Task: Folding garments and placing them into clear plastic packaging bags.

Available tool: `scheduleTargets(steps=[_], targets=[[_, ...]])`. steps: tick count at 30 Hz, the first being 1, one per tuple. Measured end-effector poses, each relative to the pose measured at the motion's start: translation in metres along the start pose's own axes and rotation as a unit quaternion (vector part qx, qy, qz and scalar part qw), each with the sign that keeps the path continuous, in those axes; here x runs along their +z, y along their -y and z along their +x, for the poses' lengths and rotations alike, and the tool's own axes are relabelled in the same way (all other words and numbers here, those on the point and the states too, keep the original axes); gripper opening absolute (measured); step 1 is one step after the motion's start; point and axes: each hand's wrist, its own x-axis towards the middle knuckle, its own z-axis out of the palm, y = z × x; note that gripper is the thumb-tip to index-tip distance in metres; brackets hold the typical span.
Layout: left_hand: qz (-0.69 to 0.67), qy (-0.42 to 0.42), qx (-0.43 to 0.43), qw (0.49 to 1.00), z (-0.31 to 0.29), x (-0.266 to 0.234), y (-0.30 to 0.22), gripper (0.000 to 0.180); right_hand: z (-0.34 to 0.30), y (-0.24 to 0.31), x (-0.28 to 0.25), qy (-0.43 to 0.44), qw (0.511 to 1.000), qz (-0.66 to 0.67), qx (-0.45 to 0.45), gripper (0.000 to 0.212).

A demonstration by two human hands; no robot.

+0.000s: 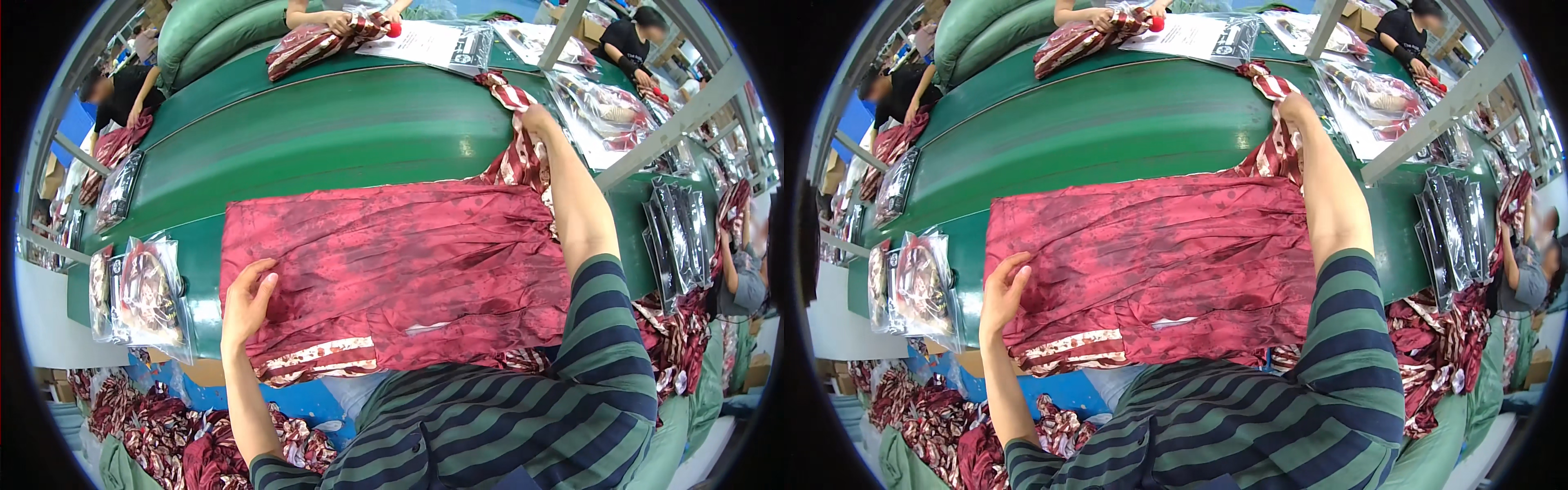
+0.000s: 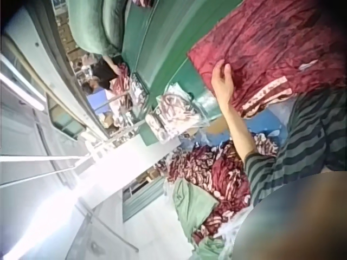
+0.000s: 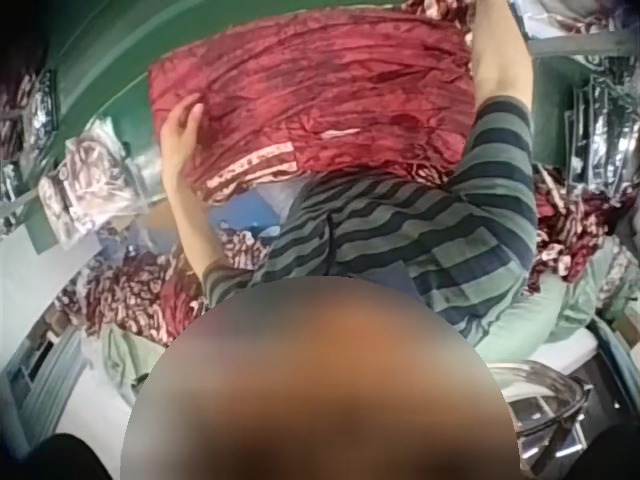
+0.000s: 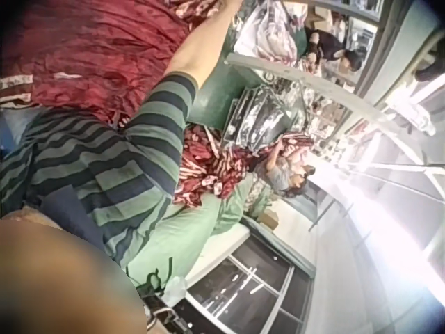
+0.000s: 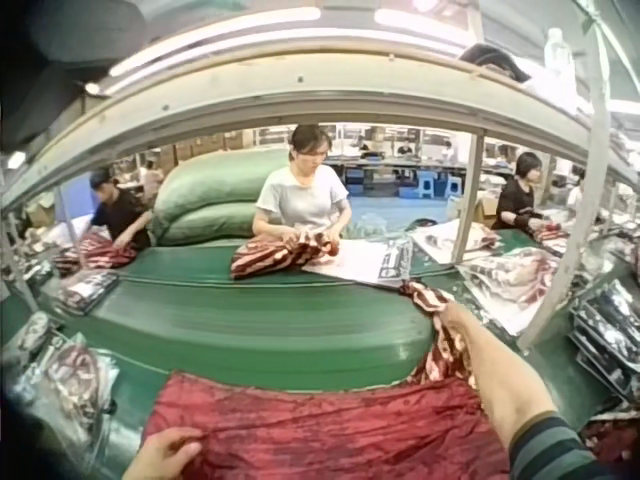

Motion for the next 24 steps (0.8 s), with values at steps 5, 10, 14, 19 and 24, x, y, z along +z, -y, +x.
scheduleTargets(steps=[5,10,14,19,24], targets=[[-0.223,0.048,-0.006,0.974,0.009,0.007,-0.024,0.04,-0.054,0.028,-0.021,-0.108,0.892,0.433,-0.072,0.036],[-0.393,0.127,0.003,0.911,0.013,0.037,-0.034,0.063,-0.195,0.149,0.034,0.057,0.952,0.016,-0.3,0.039],[-0.512,0.164,-0.08,0.839,0.05,0.081,-0.019,0.081,-0.224,0.108,0.132,0.055,0.839,-0.163,-0.517,0.033],[-0.529,0.079,-0.119,0.836,0.067,0.093,-0.006,0.096,-0.242,0.041,0.115,-0.069,0.832,-0.298,-0.462,0.067],[-0.433,-0.02,-0.087,0.897,0.041,0.074,-0.014,0.1,-0.252,-0.036,0.057,-0.222,0.855,-0.323,-0.339,0.072]])
